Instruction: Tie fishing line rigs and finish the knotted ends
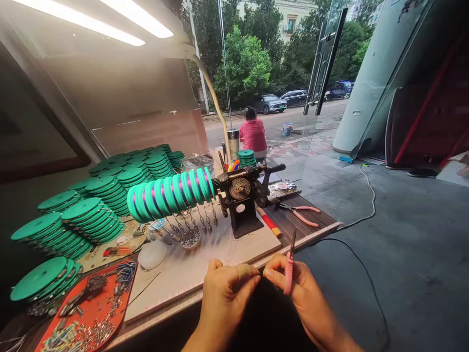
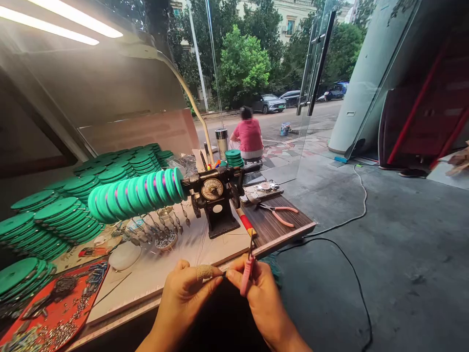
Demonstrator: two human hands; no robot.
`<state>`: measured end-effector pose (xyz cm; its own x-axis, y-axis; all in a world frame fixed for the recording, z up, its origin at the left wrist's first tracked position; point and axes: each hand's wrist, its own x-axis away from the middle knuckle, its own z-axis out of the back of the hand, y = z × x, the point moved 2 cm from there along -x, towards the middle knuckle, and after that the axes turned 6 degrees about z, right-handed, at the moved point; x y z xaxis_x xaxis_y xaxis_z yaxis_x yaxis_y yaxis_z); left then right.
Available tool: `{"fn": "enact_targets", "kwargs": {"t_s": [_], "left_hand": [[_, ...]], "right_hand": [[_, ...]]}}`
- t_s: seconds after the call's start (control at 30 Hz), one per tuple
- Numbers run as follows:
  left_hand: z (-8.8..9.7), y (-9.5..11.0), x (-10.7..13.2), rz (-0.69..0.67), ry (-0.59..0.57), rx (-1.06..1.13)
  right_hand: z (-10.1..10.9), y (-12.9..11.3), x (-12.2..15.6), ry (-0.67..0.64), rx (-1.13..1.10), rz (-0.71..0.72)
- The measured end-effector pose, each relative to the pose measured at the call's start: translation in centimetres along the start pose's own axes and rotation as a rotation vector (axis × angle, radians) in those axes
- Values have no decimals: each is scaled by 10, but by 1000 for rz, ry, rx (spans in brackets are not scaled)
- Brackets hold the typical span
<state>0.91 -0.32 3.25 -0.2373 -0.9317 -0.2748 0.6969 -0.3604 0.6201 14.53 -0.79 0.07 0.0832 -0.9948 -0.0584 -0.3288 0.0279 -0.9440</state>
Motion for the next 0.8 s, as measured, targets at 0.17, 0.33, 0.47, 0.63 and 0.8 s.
{"fn": "enact_targets", "kwargs": {"t_s": [0.17, 0.33, 0.47, 0.63, 0.8], "left_hand": [[-4, 1, -3, -81, -25, -122], [-17, -5, -10, -260, 41, -486], [-26, -11, -16, -344, 106, -686], [-29, -14, -20, -401, 123, -663], [-31, -16, -20, -477, 201, -538]], "right_hand": [[3, 7, -3, 30, 88, 35], [20, 10, -3, 203, 352, 238], [38, 20, 13, 224, 592, 431], [26, 50, 25, 113, 649, 370], [8, 60, 17, 165, 790, 529]]}}
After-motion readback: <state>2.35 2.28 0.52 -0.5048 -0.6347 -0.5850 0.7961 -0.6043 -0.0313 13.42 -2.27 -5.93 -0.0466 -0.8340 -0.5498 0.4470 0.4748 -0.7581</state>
